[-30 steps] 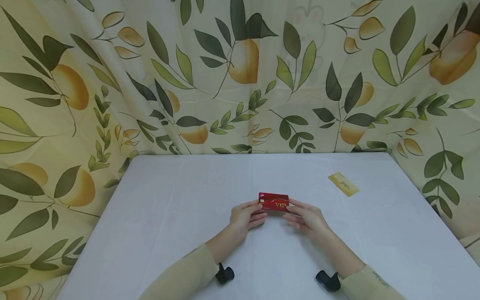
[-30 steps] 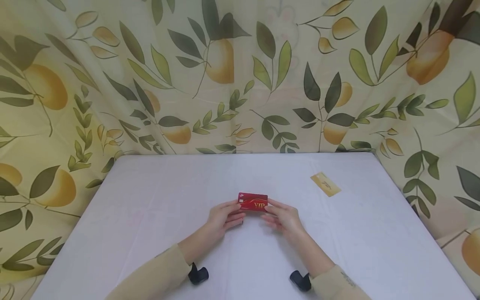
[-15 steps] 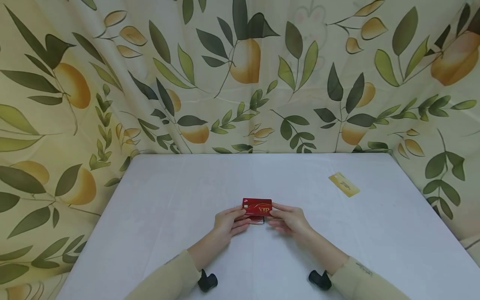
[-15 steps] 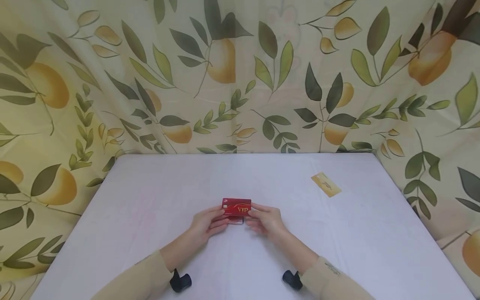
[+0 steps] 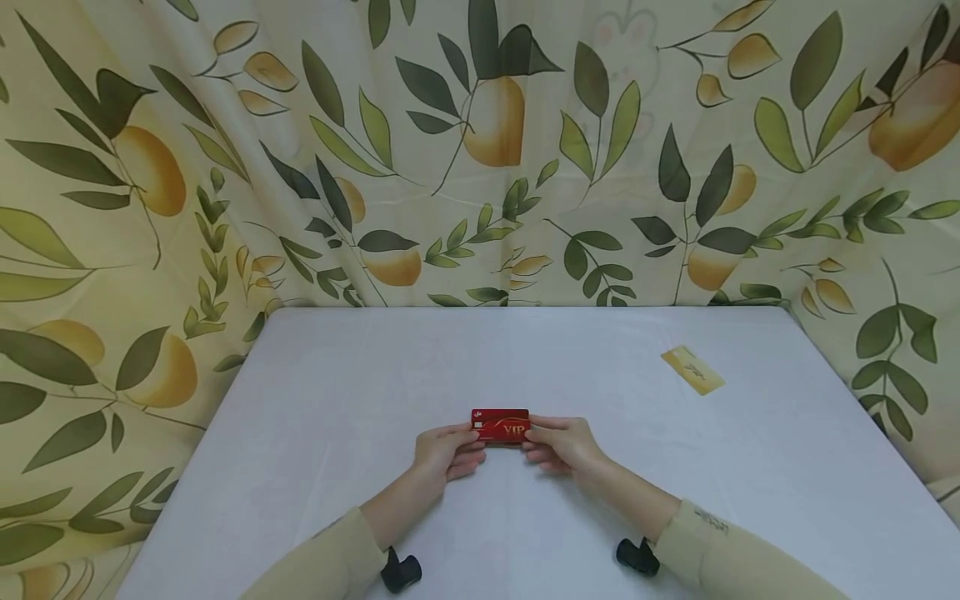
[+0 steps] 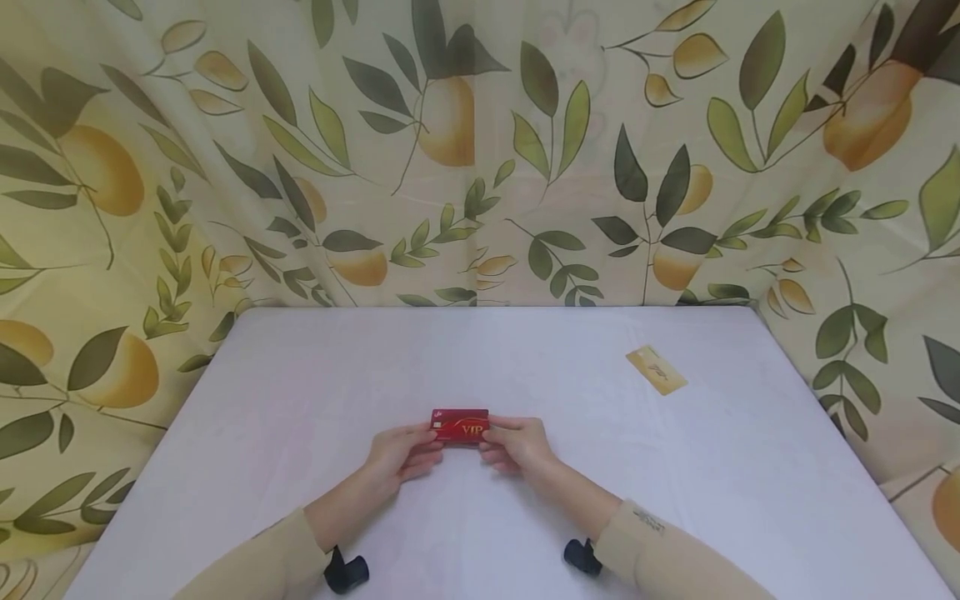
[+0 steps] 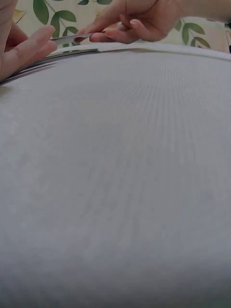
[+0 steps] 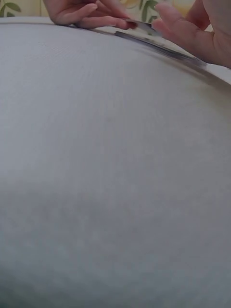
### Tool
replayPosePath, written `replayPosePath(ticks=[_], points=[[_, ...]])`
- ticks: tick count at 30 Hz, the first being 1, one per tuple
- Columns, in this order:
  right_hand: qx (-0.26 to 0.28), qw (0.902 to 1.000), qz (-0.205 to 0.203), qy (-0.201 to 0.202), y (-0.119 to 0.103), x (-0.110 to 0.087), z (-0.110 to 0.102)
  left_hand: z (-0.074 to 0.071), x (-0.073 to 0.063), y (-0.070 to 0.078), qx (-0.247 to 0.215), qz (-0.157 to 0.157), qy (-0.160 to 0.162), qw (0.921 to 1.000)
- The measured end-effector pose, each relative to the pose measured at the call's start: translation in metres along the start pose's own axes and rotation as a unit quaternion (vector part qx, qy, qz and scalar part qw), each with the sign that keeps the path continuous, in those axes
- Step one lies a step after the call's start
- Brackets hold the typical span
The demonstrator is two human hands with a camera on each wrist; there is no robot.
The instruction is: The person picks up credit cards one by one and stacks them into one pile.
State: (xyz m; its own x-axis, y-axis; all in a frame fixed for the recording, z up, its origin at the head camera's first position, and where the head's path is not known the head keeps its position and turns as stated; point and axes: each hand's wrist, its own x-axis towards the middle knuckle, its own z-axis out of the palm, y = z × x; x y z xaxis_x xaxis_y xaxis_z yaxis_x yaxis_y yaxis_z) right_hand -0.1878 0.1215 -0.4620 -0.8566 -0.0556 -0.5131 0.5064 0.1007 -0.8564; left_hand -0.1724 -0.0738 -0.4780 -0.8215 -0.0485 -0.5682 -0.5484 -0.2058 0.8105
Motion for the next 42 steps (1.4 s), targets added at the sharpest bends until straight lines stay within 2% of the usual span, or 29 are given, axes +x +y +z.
replayPosePath(ticks=[17,23,31,42], points=[[-0.004,0.9999,-0.010,0.001,0.003,0.006,0.006,-0.002,0.006,0.001,0.061,0.016,0.019,0.9978],[-0.015,0.9996,-0.020,0.009,0.004,0.009,0.007,-0.001,0.006,0.001,0.064,0.020,0.015,0.9976],[-0.052,0.9977,-0.041,0.013,0.005,0.009,0.006,-0.002,0.008,0.001,0.079,0.048,0.003,0.9957],[-0.056,0.9975,-0.040,0.019,0.007,0.010,0.005,0.001,0.006,-0.001,0.095,0.083,0.011,0.9919]])
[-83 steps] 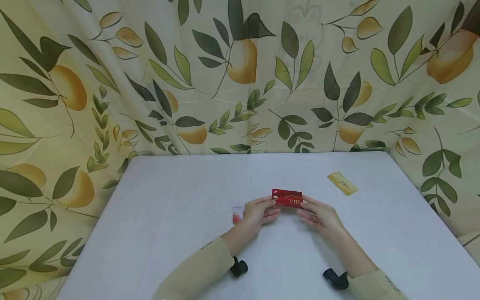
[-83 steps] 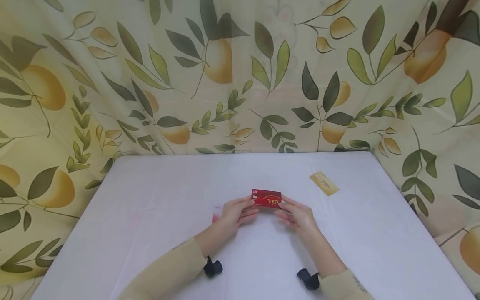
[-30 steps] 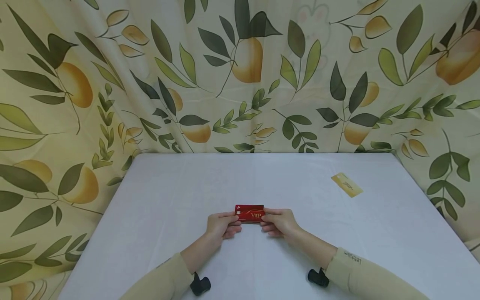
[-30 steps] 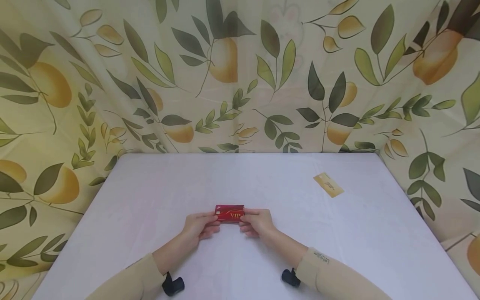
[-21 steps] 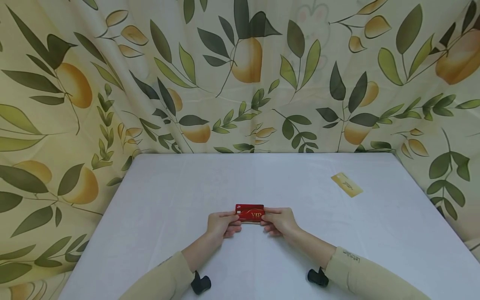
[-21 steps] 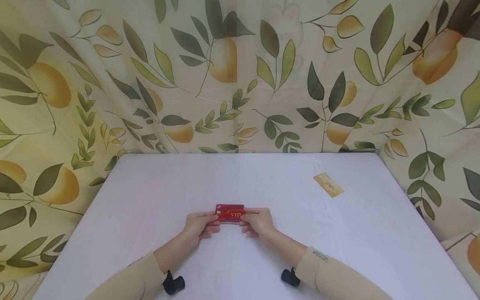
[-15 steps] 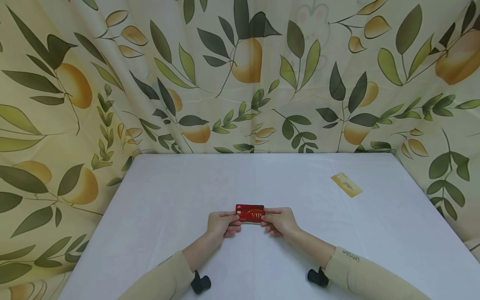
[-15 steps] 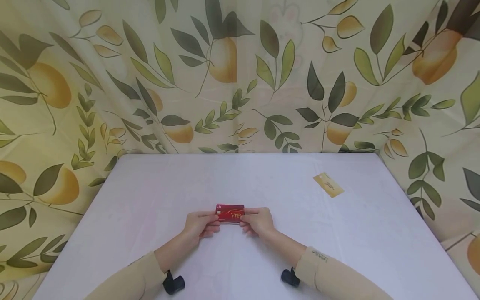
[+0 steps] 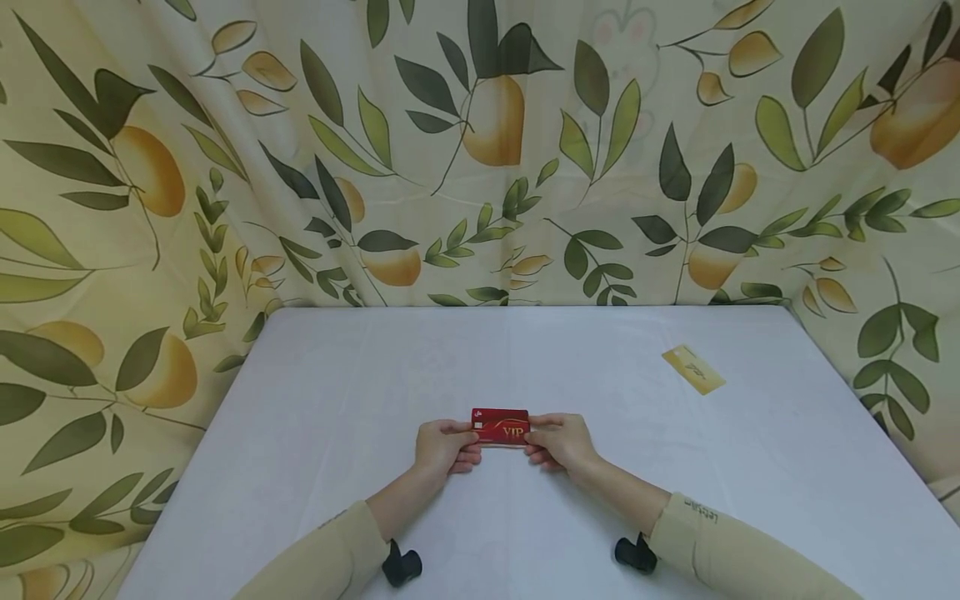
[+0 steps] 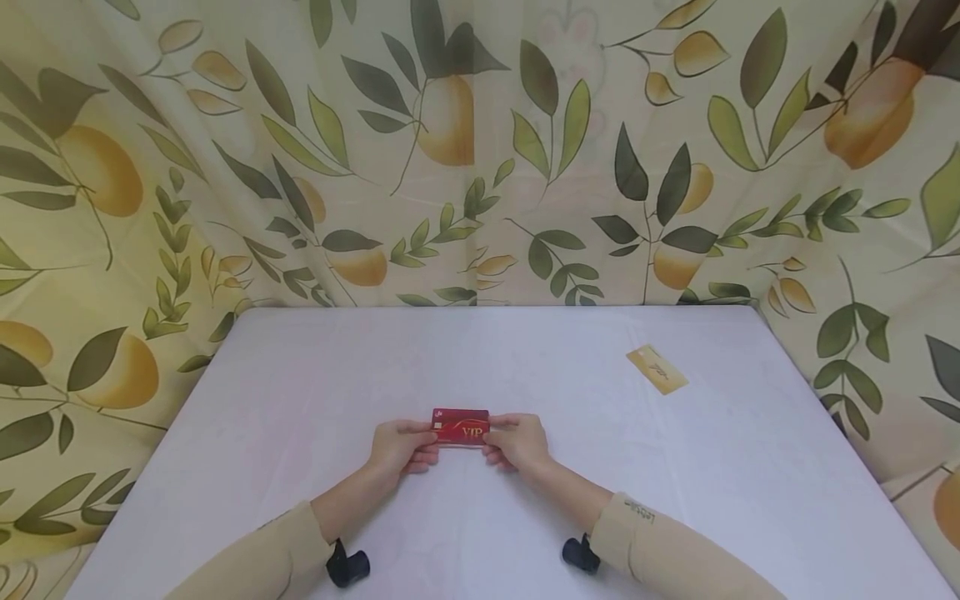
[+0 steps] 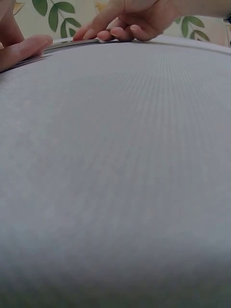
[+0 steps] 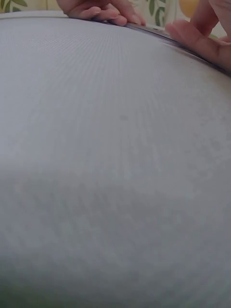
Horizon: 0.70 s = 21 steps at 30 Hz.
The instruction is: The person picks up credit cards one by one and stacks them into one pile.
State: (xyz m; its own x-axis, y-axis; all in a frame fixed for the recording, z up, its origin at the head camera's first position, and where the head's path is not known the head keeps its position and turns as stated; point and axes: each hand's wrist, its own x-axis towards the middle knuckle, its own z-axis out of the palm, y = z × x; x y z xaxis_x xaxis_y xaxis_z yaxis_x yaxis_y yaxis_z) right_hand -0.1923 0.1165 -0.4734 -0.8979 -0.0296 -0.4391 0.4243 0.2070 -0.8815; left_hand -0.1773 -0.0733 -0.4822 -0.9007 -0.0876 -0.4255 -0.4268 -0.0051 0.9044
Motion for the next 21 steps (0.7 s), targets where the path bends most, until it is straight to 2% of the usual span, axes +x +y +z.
replayPosePath(ticks=[10,21], points=[[0.009,0.9999,-0.001,-0.011,-0.001,-0.002,-0.002,0.000,0.002,-0.002,0.001,0.001,0.001,1.0000],[0.038,0.9984,0.042,-0.010,-0.009,-0.005,-0.016,0.000,0.003,0.000,-0.010,-0.021,0.018,0.9996]])
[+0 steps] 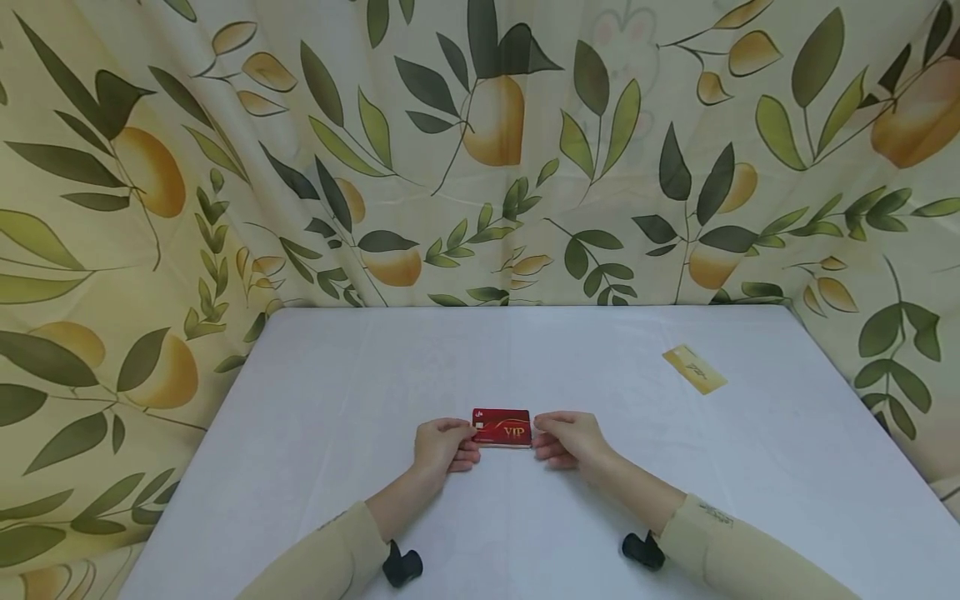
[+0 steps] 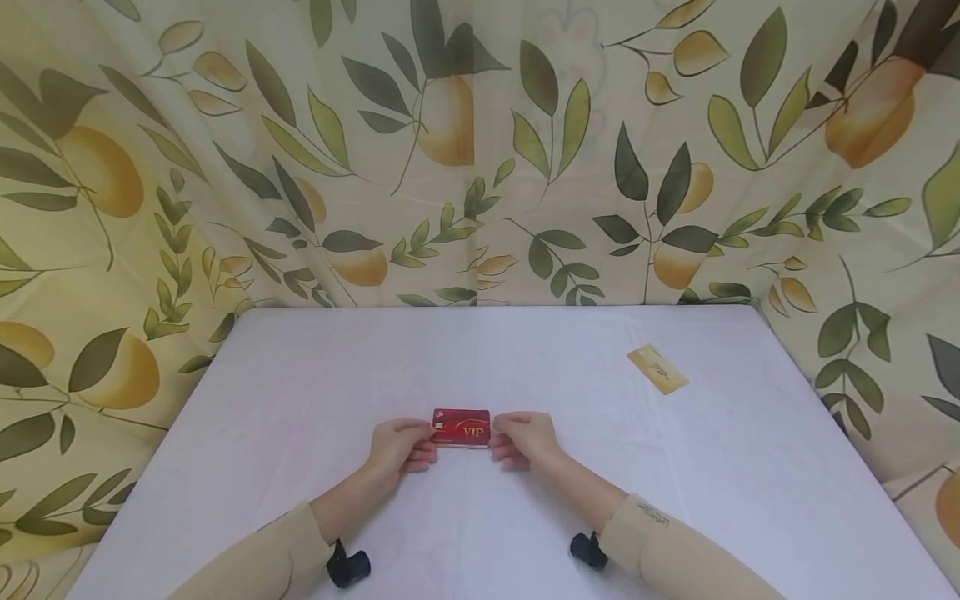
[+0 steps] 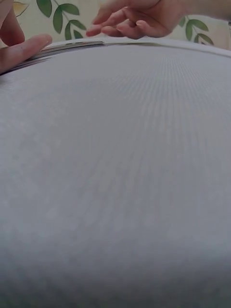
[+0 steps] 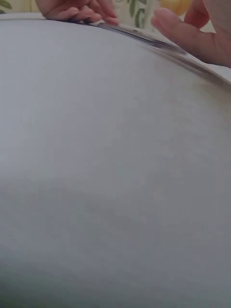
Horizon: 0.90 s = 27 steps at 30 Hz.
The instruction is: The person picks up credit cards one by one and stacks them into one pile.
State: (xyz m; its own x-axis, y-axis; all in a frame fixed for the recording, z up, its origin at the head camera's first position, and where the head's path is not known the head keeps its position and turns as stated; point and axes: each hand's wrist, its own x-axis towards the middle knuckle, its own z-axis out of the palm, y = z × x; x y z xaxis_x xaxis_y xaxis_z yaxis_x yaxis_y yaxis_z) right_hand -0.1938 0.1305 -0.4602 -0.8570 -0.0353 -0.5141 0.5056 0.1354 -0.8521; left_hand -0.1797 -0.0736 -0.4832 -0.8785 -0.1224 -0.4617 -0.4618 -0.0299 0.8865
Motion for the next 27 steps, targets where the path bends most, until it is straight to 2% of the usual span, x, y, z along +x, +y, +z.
replayPosePath(ticks=[6,12,19,27], points=[[0.011,0.9993,0.006,-0.036,-0.007,-0.003,-0.026,0.002,-0.005,0.005,-0.032,-0.009,0.000,0.9995],[0.007,0.9982,0.011,-0.058,-0.012,0.004,-0.062,0.016,-0.010,0.012,-0.052,-0.019,-0.020,0.9983],[0.054,0.9965,0.044,-0.046,-0.023,0.009,-0.107,0.044,-0.006,0.024,-0.077,-0.019,-0.061,0.9950],[0.133,0.9881,0.039,-0.068,-0.026,0.013,-0.154,0.088,0.006,0.033,-0.088,-0.014,-0.084,0.9924]])
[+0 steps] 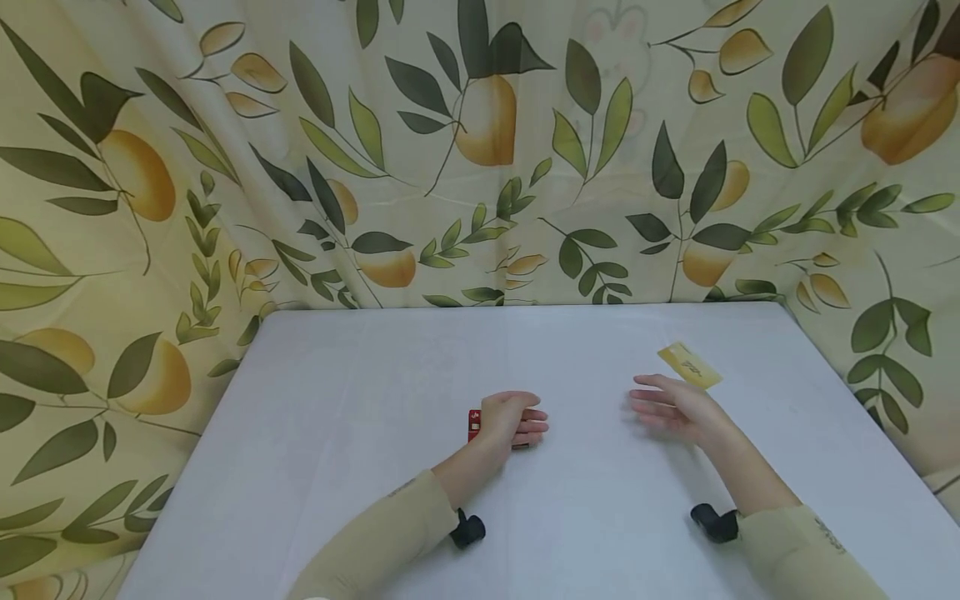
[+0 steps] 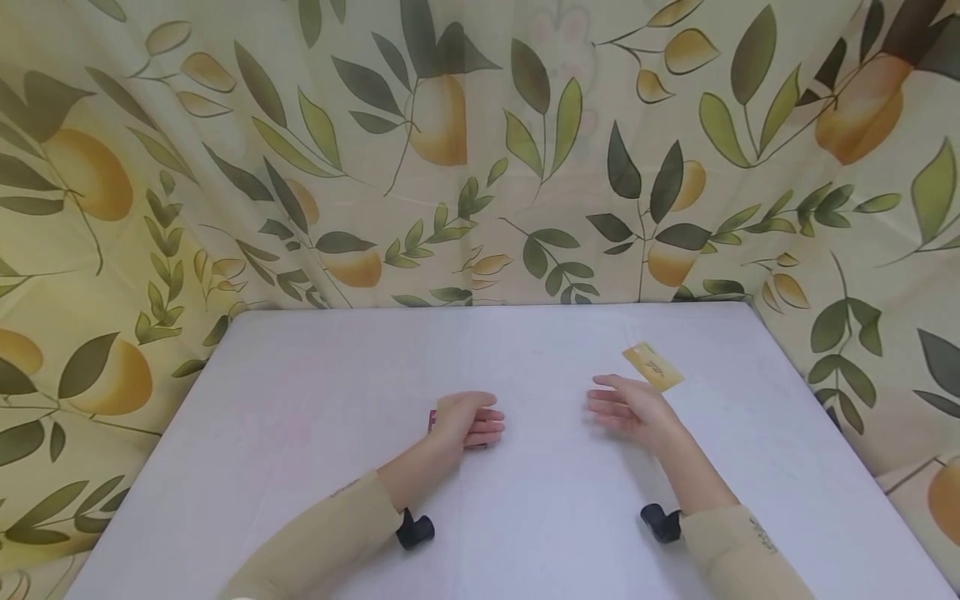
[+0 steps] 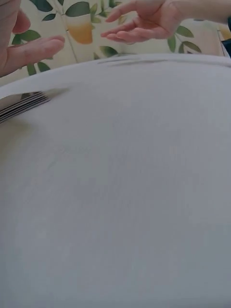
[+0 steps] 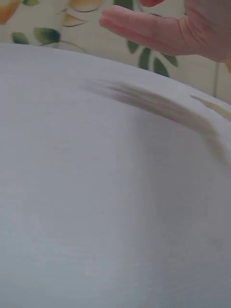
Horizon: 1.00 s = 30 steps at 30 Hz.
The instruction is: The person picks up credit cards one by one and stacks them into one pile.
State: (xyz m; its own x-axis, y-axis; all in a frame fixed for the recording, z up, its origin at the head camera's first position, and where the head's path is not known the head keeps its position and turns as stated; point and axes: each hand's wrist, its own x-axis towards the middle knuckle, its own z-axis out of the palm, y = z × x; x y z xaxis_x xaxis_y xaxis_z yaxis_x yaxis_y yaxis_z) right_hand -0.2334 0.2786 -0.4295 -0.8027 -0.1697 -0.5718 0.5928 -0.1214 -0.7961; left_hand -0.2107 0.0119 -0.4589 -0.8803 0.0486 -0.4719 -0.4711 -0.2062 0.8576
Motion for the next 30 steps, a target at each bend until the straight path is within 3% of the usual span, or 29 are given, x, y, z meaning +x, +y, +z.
replayPosePath(ticks=[7,16,25,30], points=[[0.041,0.9991,-0.008,-0.013,-0.007,-0.002,-0.033,0.043,0.014,-0.001,-0.018,-0.041,-0.017,0.9989],[0.025,0.9994,-0.022,0.012,-0.021,0.001,-0.068,0.086,0.029,-0.001,-0.053,-0.065,-0.058,0.9948],[0.018,0.9962,-0.061,0.059,-0.029,0.006,-0.095,0.118,0.045,-0.008,-0.120,-0.082,-0.142,0.9792],[0.016,0.9973,-0.051,0.051,-0.031,0.014,-0.111,0.133,0.050,-0.010,-0.160,-0.083,-0.146,0.9727]])
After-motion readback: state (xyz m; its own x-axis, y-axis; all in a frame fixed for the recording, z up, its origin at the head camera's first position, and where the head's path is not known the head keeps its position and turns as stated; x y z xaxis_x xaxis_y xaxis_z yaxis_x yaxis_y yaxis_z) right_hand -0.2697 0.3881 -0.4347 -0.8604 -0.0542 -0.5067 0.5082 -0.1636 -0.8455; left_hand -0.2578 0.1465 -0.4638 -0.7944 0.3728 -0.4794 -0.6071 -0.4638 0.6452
